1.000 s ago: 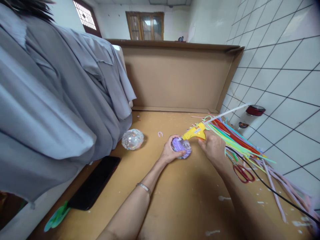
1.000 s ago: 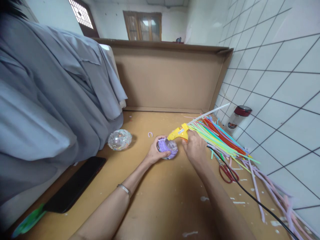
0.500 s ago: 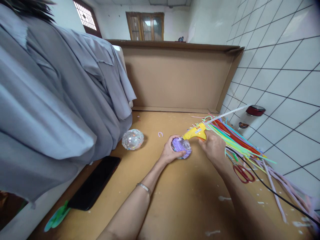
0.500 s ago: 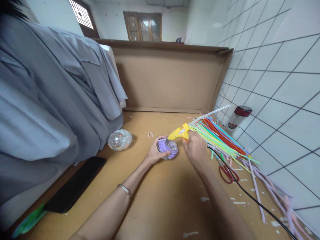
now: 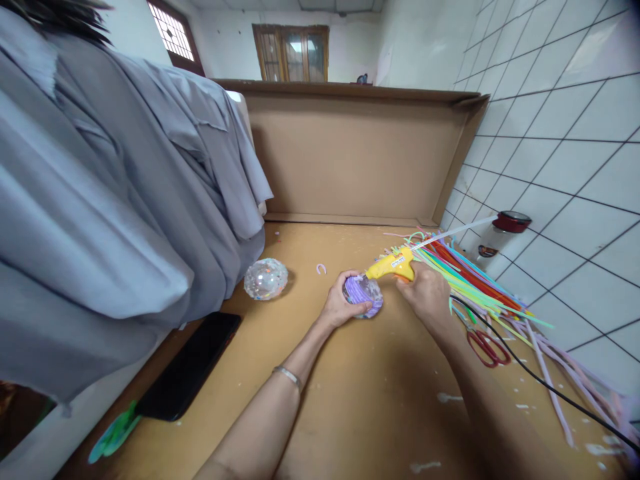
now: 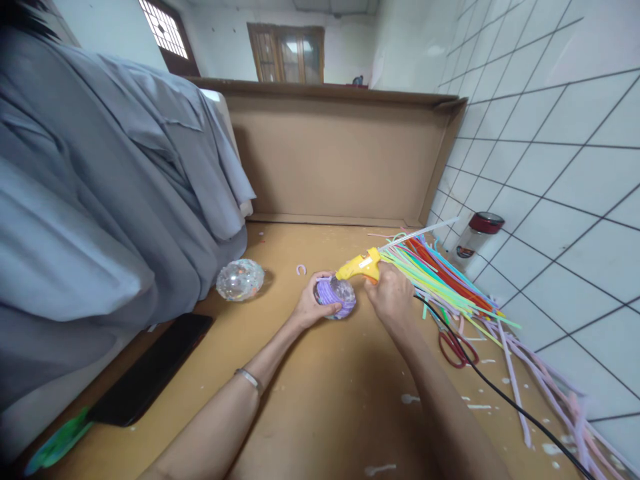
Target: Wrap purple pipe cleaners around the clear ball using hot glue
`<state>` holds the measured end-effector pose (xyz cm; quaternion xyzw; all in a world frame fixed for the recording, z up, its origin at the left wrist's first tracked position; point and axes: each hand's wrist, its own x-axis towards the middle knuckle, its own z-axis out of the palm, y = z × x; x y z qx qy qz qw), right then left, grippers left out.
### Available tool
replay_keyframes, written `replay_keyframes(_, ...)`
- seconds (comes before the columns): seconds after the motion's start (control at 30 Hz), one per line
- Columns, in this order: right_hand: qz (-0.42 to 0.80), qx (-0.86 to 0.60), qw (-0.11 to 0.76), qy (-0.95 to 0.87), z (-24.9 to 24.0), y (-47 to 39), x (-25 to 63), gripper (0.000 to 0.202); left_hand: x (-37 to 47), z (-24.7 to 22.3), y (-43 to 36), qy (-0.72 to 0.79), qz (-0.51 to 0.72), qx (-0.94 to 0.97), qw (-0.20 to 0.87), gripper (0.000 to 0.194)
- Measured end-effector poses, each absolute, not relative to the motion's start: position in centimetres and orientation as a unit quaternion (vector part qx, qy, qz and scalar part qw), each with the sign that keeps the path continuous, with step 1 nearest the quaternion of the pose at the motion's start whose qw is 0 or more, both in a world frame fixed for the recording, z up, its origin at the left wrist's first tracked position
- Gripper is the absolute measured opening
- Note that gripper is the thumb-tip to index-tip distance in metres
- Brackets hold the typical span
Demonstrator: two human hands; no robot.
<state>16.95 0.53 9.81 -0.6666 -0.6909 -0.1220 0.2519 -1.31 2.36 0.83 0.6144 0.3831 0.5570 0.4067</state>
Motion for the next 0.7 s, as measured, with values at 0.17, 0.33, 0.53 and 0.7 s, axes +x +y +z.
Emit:
replay_keyframes(0.17,-0.120,-0.686,0.251,-0.672,9.7,1.0,17.3,0.023,-1.3,0.9,2.3,0.379,0.556,0.615,0.411,0.069)
replay_keyframes(0.33,-0.108,-0.724,0.227,-0.642,9.0,2.1,18.2,0.031,-1.3,0.5,2.5,0.369,0.566,0.609,0.415,0.071)
replay_keyframes(0.53,-0.104,-0.753,0.145,-0.634,6.5,3.0,19.0,0.040,-1.4,0.4,2.6,0.373,0.566,0.613,0.405,0.071)
replay_keyframes(0.7,-0.102,-0.753,0.086,-0.644,4.0,2.7,19.8,0.041,-1.5,0.6,2.4,0.381,0.558,0.621,0.397,0.069)
